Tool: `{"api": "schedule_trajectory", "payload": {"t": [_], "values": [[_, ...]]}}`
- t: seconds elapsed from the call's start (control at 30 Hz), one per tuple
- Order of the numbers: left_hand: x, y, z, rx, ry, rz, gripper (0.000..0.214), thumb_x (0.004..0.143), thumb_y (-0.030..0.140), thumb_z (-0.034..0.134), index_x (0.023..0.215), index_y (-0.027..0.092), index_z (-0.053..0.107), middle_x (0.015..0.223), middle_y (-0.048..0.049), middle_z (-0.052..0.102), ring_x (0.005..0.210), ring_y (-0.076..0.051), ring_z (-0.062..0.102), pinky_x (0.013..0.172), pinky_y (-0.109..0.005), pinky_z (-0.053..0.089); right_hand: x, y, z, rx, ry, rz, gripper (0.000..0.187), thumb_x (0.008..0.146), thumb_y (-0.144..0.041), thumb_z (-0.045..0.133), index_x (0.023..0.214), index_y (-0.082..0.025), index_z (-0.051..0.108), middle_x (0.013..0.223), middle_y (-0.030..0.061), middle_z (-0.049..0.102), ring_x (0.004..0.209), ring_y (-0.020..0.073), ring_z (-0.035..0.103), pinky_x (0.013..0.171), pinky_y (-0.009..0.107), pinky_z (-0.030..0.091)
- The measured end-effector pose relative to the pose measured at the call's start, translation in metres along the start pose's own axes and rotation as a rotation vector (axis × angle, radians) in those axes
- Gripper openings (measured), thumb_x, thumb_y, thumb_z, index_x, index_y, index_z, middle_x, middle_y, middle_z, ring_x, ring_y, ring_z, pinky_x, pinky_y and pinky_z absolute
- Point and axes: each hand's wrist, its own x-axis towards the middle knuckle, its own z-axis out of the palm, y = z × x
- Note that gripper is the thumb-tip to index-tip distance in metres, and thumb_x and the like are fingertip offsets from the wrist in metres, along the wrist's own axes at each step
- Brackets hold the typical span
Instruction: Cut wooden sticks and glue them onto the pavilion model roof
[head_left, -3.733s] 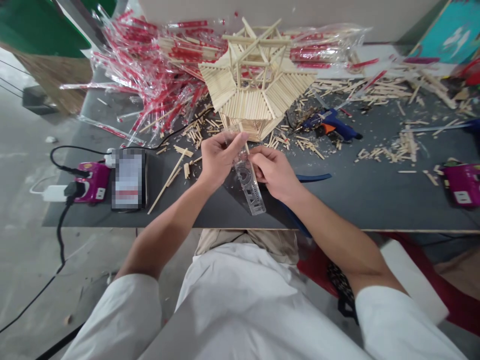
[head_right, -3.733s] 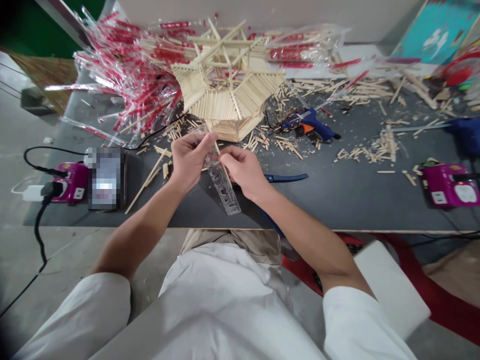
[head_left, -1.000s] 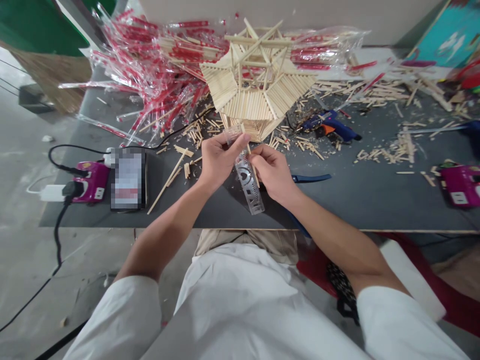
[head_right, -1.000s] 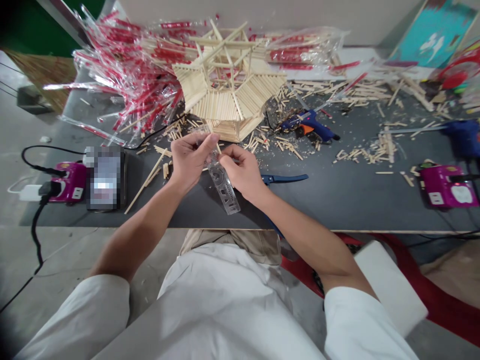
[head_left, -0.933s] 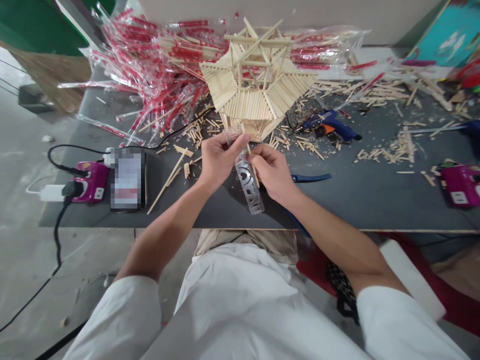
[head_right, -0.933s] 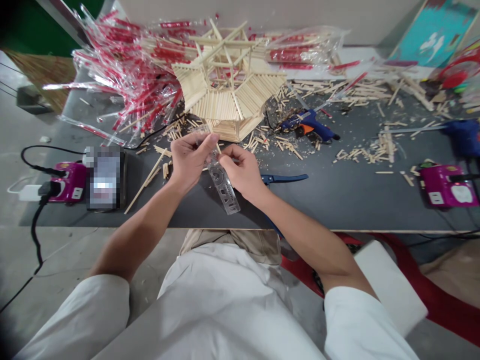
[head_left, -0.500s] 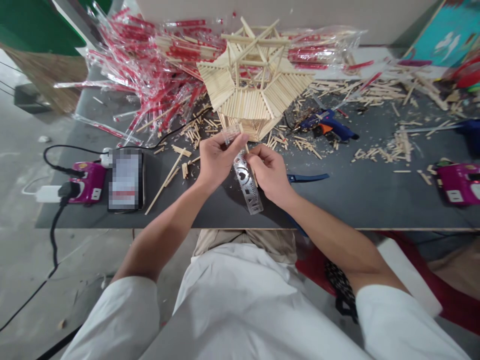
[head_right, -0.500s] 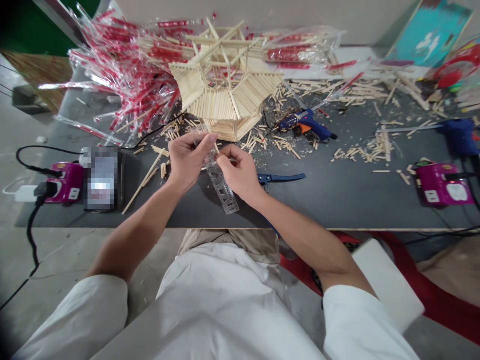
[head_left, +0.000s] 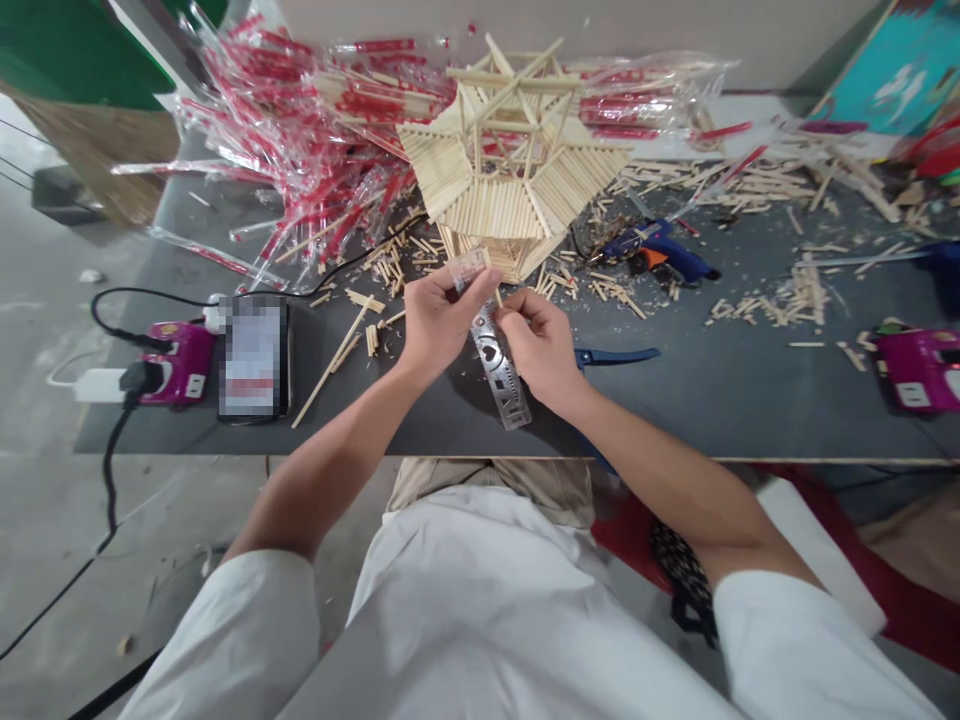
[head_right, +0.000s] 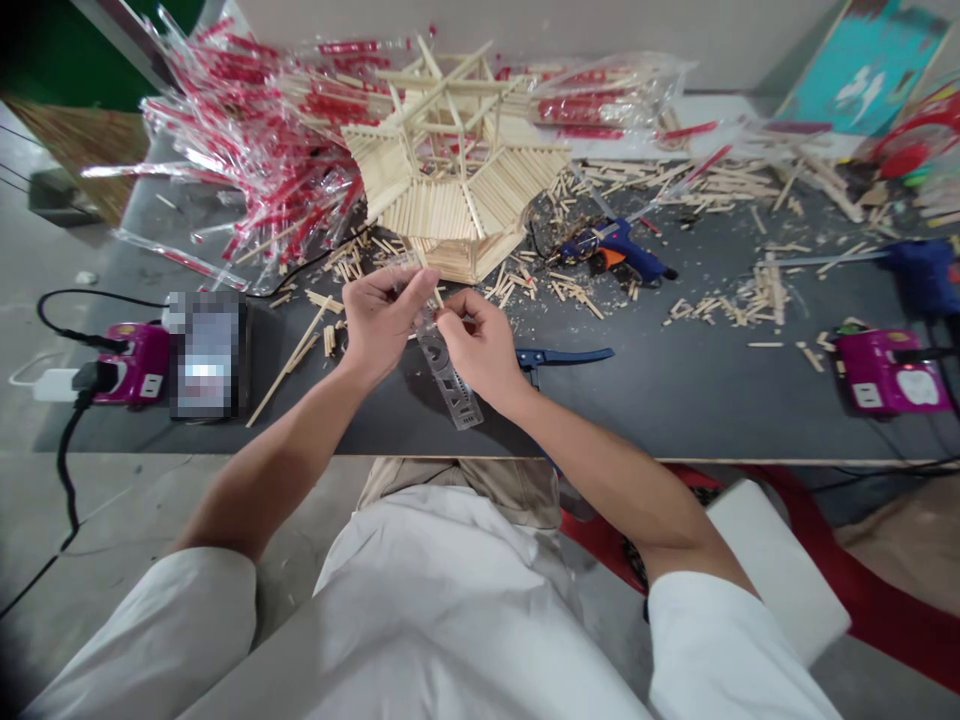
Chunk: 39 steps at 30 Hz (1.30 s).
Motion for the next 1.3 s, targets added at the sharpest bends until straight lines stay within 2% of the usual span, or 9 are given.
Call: {"api": "schedule_trajectory", "payload": {"t": [0.87,1.2,1.3], "values": [[-0.0013,0.001,0.0001,0.025,-0.001,0.023,0.043,0.09,0.054,0.076,0.069,0.017,0.07,0.055,0.0034,0.052,0.051,-0.007,0.043,0.048,-0.023,0.032,0.001,-0.0014,0.0003,0.007,-0.013,-0.009,0.018,0.084,-0.026,0.058,0.068,-0.023,0.05,0.065,-0.0051,0.046,0.062,0.0107,0.039,0.059,0.028,0.034],[-0.0027,0.0012,0.0007,0.02,0.003,0.015,0.042,0.09,0.052,0.076,0.068,0.017,0.07,0.054,0.0033,0.052,0.05,-0.007,0.043,0.048,-0.023,0.032,0.0004,-0.0004,0.0001,0.06,-0.019,0.021,0.019,0.085,-0.026,0.058,0.069,-0.023,0.048,0.061,-0.0066,0.039,0.055,0.0099,0.032,0.055,0.028,0.029],[-0.0025,0.0013,0.0013,0.002,0.004,0.016,0.04,0.091,0.051,0.076,0.069,0.017,0.071,0.055,0.0032,0.052,0.05,-0.007,0.045,0.048,-0.022,0.034,0.0023,0.0011,-0.0029,0.025,-0.015,0.022,0.019,0.086,-0.026,0.058,0.069,-0.023,0.049,0.061,-0.0061,0.041,0.056,0.0102,0.034,0.056,0.028,0.03]]}}
